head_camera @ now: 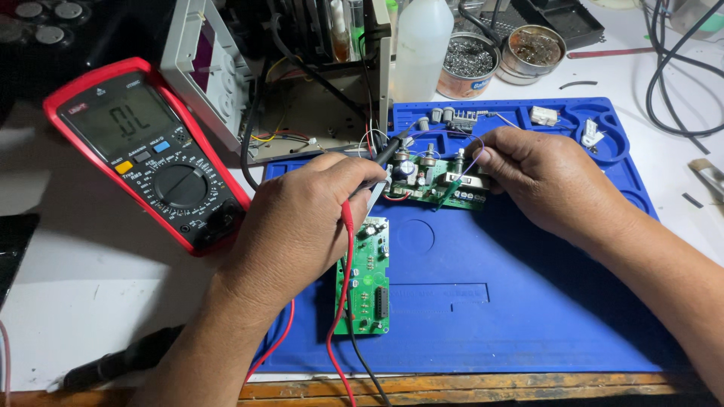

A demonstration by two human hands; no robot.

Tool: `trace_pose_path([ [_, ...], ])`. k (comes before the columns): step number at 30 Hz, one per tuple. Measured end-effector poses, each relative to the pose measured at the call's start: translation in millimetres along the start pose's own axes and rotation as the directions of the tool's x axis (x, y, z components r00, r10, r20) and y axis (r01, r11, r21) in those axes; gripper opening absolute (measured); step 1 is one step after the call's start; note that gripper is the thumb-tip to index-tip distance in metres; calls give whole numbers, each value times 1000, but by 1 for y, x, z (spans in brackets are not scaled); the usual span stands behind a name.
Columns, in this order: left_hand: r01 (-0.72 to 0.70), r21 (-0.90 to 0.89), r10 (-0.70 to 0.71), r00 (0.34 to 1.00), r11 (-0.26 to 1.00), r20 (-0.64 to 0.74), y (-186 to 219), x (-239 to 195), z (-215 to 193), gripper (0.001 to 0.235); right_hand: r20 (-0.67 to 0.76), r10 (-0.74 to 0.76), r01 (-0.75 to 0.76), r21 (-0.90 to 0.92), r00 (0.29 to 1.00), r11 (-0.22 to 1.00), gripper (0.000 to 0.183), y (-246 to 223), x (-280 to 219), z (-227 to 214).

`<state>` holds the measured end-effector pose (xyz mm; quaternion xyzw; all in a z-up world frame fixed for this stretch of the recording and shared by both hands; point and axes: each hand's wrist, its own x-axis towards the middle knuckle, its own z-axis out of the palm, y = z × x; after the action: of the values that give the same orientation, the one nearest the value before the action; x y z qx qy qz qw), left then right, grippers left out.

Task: The person uses a multimeter to test a green circuit board with a digital display. They touch the probes to various points on the board, checking for continuity and voltage, while the multimeter display shows changing readings. The person also handles a second circuit board and various wires on the workbench.

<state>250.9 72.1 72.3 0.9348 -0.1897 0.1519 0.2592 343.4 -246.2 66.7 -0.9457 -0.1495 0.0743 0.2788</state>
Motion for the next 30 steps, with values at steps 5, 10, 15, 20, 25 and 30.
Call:
trace_pose_path([
  [5,-21,3,21,1000,1000,-8,1,0,-1,27,5,-1,1,15,1000,1000,24,0,0,0],
  [10,-27,-16,27,1000,999,1,2,0,-2,27,4,4,-4,26,1000,1000,25,-1,-1,-1],
  [15,-25,-15,25,1000,1000,2,2,0,-3,25,8,13,-13,2,1000,1000,24,-5,-2,-3],
  [20,-29,4,29,1000,1000,5,2,0,-3,26,9,27,-27,12,1000,1000,26,-4,-2,-2],
  [25,-25,11,25,1000,1000,-1,3,0,-2,25,1,-9,9,29,1000,1000,24,1,0,0],
  [30,-19,13,19,1000,1000,-14,4,0,-3,25,4,24,-24,8,1000,1000,25,-4,-2,-1],
])
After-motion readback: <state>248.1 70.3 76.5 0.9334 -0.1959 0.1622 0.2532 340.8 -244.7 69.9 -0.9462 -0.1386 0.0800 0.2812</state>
